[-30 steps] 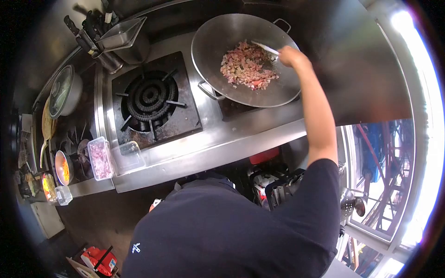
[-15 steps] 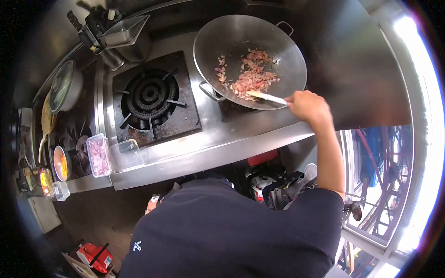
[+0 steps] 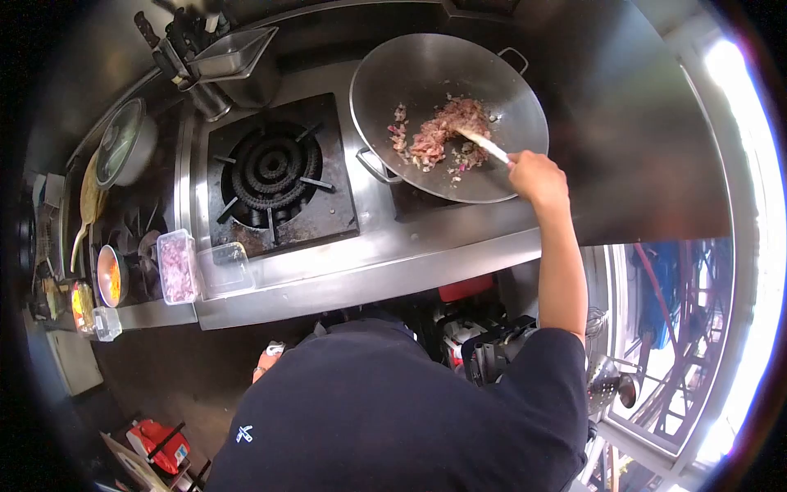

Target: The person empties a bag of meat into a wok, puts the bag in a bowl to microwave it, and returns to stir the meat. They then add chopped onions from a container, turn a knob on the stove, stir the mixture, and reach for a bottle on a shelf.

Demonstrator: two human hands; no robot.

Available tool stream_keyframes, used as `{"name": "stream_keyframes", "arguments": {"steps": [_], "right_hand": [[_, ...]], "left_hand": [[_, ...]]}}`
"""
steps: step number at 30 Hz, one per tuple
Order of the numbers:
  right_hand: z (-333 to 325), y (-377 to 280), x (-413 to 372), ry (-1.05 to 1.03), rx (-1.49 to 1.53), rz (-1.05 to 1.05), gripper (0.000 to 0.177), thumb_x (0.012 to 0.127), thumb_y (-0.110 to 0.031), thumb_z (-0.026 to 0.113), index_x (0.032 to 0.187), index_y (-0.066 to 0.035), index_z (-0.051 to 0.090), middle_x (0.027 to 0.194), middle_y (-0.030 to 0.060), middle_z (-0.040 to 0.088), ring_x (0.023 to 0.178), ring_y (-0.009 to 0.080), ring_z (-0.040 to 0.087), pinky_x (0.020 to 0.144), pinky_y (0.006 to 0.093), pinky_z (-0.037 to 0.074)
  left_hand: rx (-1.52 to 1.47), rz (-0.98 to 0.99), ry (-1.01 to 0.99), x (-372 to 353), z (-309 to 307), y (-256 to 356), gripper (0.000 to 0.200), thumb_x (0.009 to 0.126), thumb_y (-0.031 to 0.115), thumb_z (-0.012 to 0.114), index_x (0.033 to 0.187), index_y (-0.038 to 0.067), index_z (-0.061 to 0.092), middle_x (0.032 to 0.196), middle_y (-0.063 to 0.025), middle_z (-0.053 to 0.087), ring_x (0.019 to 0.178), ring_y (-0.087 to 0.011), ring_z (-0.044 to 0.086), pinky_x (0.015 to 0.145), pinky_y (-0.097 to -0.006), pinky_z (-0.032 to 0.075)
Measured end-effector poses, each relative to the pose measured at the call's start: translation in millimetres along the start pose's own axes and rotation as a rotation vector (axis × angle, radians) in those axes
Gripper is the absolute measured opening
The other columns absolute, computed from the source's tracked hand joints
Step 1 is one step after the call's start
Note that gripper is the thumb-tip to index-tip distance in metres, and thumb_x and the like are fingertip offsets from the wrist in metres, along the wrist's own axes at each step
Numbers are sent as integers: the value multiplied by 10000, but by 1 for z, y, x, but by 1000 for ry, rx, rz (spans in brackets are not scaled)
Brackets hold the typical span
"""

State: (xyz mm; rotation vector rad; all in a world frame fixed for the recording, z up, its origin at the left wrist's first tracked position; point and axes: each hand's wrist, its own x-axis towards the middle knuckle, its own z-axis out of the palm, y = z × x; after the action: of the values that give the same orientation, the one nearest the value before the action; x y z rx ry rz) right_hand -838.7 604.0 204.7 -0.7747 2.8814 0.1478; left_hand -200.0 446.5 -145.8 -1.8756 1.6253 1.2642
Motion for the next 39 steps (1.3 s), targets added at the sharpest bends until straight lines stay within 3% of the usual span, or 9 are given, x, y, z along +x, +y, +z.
{"name": "stream_keyframes", "arguments": {"steps": [11,14,17,21,23,27,29,31,39], "right_hand": [[6,11,-26,-190,-140,-19,317,874,-266,513,1173,-216,607,1031,159,637,993,321,598,862,424,474],[38,36,-42,-65,17,-236,375,858,-257,533,1195,-97,571,1074,192,612,1022,350,568,903,421,442],[22,20,-55,-252,248,12,389,841,-172,581,1216,-75,553,1095,195,608,1013,343,577,872,392,445],[28,28,-41,-192,44,-110,469,812,-92,611,1271,-95,518,1108,185,608,1041,307,586,894,370,442],[44,53,-16,42,53,-208,429,846,-114,590,1266,-62,516,1000,204,624,803,311,600,775,392,463],[6,-70,-81,520,243,-563,329,900,-113,534,1224,-60,556,885,144,630,769,263,586,748,359,465],[-5,-166,-139,233,684,-707,302,902,-106,533,1197,-60,577,865,97,630,753,184,571,722,311,458],[-4,-249,-201,-58,595,-792,286,892,-84,536,1171,-52,592,905,68,638,772,127,552,705,273,452],[174,-461,-401,-620,219,-1539,209,819,-219,611,992,-117,670,845,92,681,775,273,658,687,354,528]], "left_hand": [[-71,-34,12,-17,11,-15,651,604,280,741,1119,-63,538,1086,-185,623,979,-258,616,849,-348,475],[-150,125,-121,19,22,-64,627,613,311,734,1114,-23,557,1085,-168,627,1010,-270,607,888,-353,462],[-143,66,-62,20,22,-83,662,611,378,749,1147,37,563,1144,-155,609,1078,-279,571,936,-352,442],[-68,-104,79,-6,-1,-80,845,573,433,751,1246,10,465,1202,-187,565,1109,-299,553,948,-355,435],[-108,-111,65,-15,-10,-80,858,563,430,747,1241,-10,459,1190,-203,565,1100,-309,556,943,-345,437],[-241,-106,98,-49,-34,-106,807,564,409,746,1202,-7,481,1161,-201,579,1090,-309,561,932,-335,444],[-292,-81,147,-38,-21,-156,797,559,415,756,1182,-6,490,1156,-203,582,1094,-303,560,929,-345,444],[-355,-114,160,-43,-18,-199,817,553,437,764,1182,-7,492,1166,-207,577,1103,-303,555,938,-349,439],[-437,-236,122,-42,47,-438,748,563,480,740,1140,25,597,1174,-168,594,1089,-290,569,943,-344,445]]}}
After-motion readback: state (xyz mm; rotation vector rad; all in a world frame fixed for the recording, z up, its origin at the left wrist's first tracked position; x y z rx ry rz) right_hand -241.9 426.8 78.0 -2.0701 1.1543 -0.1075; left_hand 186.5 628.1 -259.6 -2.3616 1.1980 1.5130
